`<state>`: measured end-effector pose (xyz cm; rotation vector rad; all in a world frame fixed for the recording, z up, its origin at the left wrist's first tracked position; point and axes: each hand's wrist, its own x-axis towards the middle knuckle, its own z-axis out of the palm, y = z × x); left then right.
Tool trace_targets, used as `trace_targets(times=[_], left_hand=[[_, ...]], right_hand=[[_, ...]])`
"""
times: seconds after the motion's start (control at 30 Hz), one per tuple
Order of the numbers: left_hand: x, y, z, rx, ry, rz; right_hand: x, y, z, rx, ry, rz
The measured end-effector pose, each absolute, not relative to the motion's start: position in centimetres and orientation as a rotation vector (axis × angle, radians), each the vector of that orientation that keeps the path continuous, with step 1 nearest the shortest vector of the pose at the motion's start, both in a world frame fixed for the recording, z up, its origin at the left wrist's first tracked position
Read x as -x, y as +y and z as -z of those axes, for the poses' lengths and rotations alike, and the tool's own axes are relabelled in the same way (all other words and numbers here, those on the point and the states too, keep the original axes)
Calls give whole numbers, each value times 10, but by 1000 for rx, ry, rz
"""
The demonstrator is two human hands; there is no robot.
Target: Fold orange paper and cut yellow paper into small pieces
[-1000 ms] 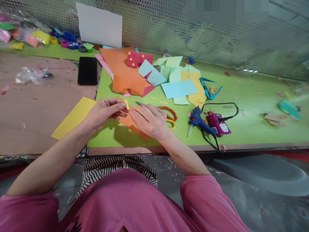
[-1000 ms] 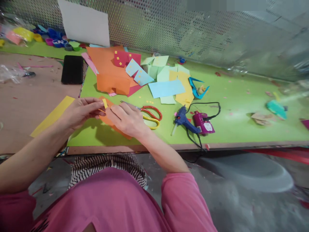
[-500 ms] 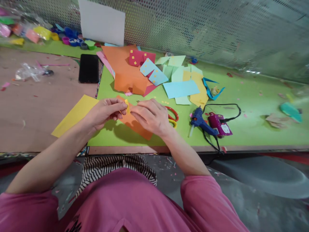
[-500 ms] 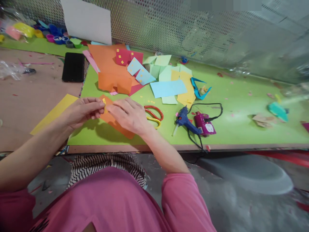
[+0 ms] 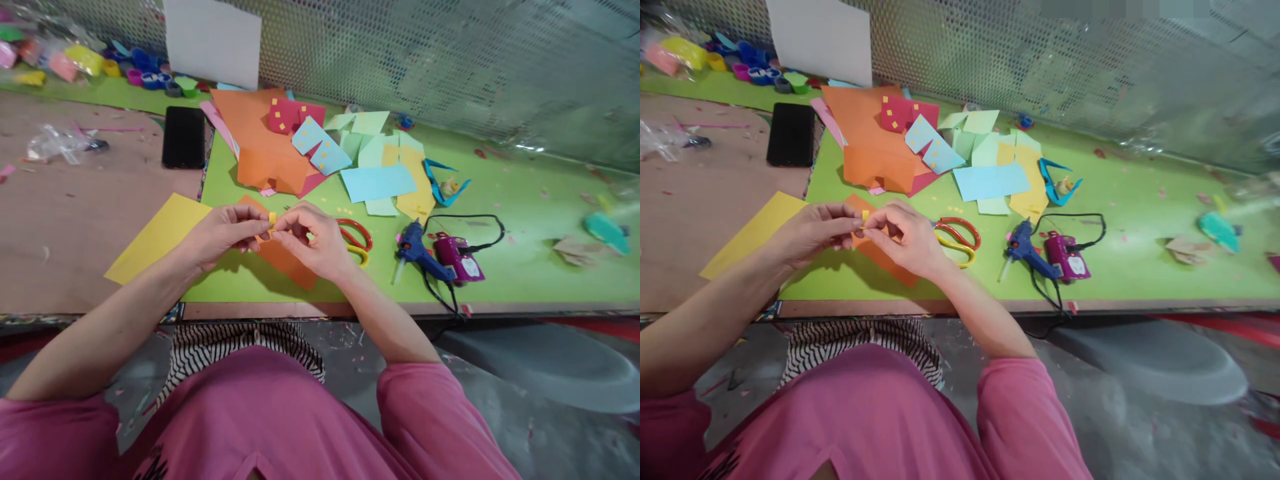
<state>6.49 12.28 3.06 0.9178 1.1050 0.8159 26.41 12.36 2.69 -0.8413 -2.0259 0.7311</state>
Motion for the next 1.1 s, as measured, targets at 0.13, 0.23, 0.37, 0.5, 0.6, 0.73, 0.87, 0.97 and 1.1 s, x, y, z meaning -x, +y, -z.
trace_targets(times=[0.13,0.23,0.37,0.5,0.6,0.73,0.87,0.97,1.1], left_hand=[[-65,119,-30,-1053,1103,-876],[-65,116,-33,-1181,1117,-911],[-65,114,-38,-1320,1179,-878],[-65,113,-39,-1419,1224,-856],[-64,112,-35,-1476,1245,-853],[-62,112,-30,-1525,1242,-850],[-60,113,-29,-1561,1221,-837],[-60,113,-29,-1557,1183,-821],[-60,113,-30,-1526,1146,-813]], right_hand=[[-262,122,-28,994,-1793,-1118],[-261,123,-27,1050,-1687,-1269],[-259,123,-26,1090,-1651,-1261],[-259,123,-25,1116,-1672,-1255],[-259,124,-25,1124,-1684,-1246],[-259,124,-25,1127,-1693,-1247],[-259,123,-26,1140,-1692,-1275],[-260,123,-27,1150,-1700,-1292],[-261,123,-27,1136,-1692,-1310]])
